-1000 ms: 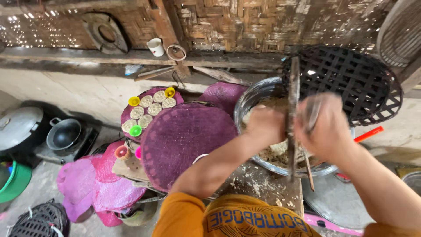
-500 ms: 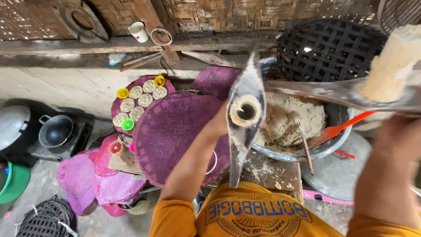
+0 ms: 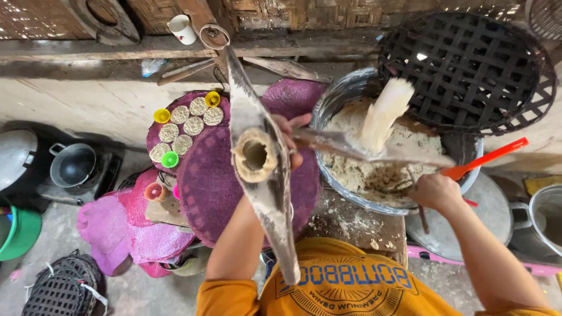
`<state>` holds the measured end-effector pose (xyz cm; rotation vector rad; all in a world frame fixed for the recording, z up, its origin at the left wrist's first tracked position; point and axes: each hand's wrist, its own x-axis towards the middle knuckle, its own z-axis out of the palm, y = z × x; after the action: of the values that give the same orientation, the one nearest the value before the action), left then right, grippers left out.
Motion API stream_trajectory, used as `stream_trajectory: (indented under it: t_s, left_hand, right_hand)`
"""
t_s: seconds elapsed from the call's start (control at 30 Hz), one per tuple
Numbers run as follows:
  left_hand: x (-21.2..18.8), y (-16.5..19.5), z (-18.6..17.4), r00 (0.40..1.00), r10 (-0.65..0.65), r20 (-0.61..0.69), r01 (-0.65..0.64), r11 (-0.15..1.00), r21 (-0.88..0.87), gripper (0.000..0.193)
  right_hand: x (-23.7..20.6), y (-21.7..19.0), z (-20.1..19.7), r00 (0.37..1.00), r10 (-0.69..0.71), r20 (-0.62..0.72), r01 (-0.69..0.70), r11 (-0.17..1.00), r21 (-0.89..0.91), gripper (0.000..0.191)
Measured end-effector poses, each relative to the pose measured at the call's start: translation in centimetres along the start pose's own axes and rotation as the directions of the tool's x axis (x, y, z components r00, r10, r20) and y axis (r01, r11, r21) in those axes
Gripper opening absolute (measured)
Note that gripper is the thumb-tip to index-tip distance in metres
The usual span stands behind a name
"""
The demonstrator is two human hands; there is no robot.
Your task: The person presses dough through a handheld metal mold onto a round purple tray to form round crackers, places a ring around each cracker to shape it, and covers the finished crackers with a cloth. The person repeats the molding cycle and moves finished trays aside.
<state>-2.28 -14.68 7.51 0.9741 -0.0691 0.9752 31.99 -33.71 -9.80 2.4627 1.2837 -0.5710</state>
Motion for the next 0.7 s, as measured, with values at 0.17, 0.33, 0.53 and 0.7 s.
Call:
stream_trajectory:
  t_s: [0.17,0.33,0.53,0.7]
  left_hand:
    - [-3.5,3.4,-3.1,0.998,0.063,-0.003,-0.063,0.998,0.009,0.024]
    - [-5.8,4.2,-5.0,0.995,0.096,0.036,-0.099,0.993,0.068,0.027]
    - [-7.1,2.6,-5.4,0.976,0.148,0.162,-0.202,0.895,0.397,0.032]
    - [-8.8,2.4,-5.8,0.976,0.124,0.18,-0.184,0.909,0.373,0.034]
  right_hand:
    - [-0.4,5.1,-0.1,0.975,-0.176,-0.135,0.194,0.972,0.129,0.044]
    - [0.7,5.5,-0.7,0.982,-0.118,-0.145,0.129,0.99,0.063,0.039]
    - [3.0,4.5,-3.2,0.957,-0.035,-0.286,0.015,0.997,-0.073,0.029]
    - [2.2,3.9,-3.7,0.99,-0.075,-0.116,0.066,0.995,-0.078,0.036]
